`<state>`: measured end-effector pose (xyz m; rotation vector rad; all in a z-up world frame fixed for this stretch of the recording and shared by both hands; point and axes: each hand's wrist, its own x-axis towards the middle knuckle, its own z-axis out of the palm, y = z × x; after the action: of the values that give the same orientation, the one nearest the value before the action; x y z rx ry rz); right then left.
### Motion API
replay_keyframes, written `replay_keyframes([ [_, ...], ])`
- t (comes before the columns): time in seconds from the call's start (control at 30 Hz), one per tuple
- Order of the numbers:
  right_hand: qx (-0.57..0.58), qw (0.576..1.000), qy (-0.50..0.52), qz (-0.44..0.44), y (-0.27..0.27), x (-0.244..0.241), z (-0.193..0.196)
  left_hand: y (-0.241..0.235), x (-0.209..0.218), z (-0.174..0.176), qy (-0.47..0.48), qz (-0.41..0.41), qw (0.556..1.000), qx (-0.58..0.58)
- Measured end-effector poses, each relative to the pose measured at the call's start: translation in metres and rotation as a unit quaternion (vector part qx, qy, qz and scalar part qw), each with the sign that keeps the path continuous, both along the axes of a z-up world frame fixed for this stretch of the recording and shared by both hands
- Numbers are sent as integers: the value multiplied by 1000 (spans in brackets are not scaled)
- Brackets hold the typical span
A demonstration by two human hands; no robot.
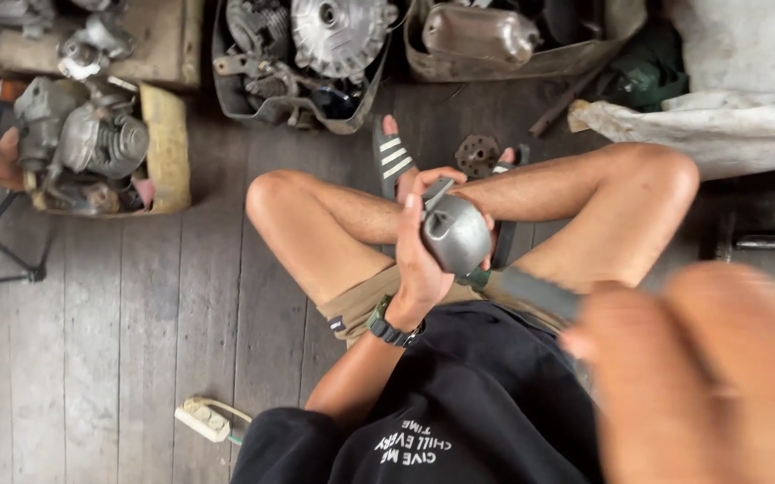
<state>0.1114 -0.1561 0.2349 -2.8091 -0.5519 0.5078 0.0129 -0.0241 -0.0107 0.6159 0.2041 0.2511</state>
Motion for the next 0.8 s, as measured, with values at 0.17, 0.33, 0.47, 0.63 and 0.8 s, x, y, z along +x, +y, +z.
replay_keyframes([
  [0.17, -52, 992, 110, -39, -150, -48, -110, 3, 2, 2, -11, -15, 1000, -2],
  [0.33, -59, 988, 129, -67, -169, -56, -138, 2, 1, 7, -8, -9, 1000, 6],
  [0.47, -67, 986, 127, -88, -175, -63, -131, 0, 10, -10, -52, 17, 998, 40],
  [0.63, -75, 984, 125, -99, -171, -67, -118, -6, 9, -7, -49, 8, 998, 36],
  [0.8, -73, 988, 118, -65, -152, -52, -115, -2, 12, -8, -60, 16, 997, 49],
])
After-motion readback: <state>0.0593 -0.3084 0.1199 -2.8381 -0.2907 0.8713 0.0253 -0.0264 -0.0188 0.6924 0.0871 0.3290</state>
